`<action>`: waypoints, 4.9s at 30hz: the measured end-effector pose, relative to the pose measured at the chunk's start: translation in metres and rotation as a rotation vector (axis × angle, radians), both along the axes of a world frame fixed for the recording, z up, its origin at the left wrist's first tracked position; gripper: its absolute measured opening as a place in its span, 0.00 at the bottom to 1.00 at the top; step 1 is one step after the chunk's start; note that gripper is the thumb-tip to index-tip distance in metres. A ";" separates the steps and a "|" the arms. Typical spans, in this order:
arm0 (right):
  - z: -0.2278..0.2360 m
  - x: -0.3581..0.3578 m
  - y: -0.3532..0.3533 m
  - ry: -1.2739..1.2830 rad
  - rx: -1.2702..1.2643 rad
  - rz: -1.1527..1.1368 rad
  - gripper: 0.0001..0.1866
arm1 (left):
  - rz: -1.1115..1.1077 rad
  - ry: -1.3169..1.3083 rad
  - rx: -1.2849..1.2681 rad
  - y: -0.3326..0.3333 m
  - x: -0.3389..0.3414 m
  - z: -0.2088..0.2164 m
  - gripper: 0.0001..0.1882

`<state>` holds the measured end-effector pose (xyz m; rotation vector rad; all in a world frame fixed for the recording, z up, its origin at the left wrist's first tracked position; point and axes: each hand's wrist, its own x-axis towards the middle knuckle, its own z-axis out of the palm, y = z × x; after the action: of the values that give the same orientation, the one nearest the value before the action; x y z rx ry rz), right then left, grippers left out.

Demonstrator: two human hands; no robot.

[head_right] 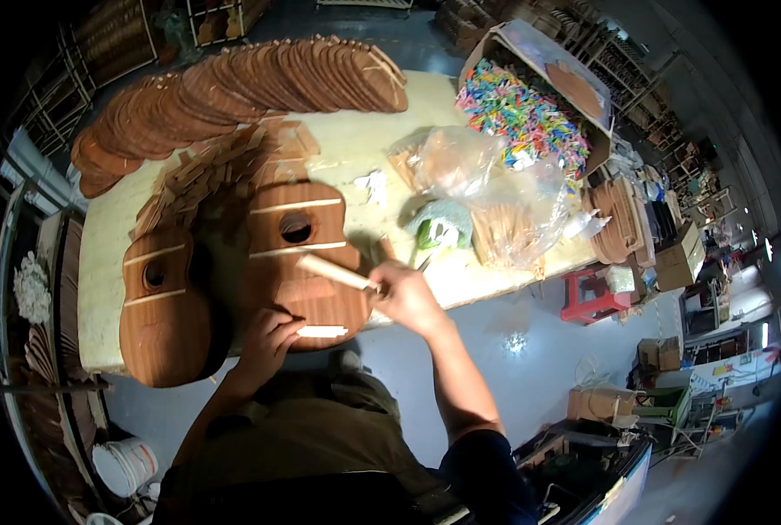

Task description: The person assembles ukulele bodies by applying glue to thin wooden strips and attaching them to the soundhole area. They then place the ukuleles into a vacuum press to secure the pieces.

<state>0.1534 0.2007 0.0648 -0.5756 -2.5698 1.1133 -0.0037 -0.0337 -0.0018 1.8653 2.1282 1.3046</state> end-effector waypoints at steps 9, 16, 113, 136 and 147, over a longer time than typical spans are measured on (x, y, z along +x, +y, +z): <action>-0.058 0.061 0.200 0.481 -0.552 -1.081 0.07 | 0.011 -0.034 -0.035 0.004 0.000 0.000 0.10; -0.061 -0.001 0.250 0.473 -0.410 -0.913 0.25 | -0.025 0.028 -0.143 0.007 -0.005 0.022 0.07; -0.024 -0.031 -0.084 0.038 -0.826 -0.181 0.08 | 0.023 -1.343 -0.014 0.024 -0.005 -0.017 0.14; -0.058 -0.023 -0.096 0.103 0.487 -0.549 0.06 | 0.163 -0.984 0.015 -0.007 -0.028 -0.028 0.08; -0.059 -0.027 -0.090 0.166 0.593 -0.358 0.12 | 0.212 -0.580 -0.052 -0.005 -0.021 -0.013 0.12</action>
<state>0.1266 0.1105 0.0057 -0.7078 -2.3533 0.2479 -0.0244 -0.0390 -0.0150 1.0721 2.0364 1.5642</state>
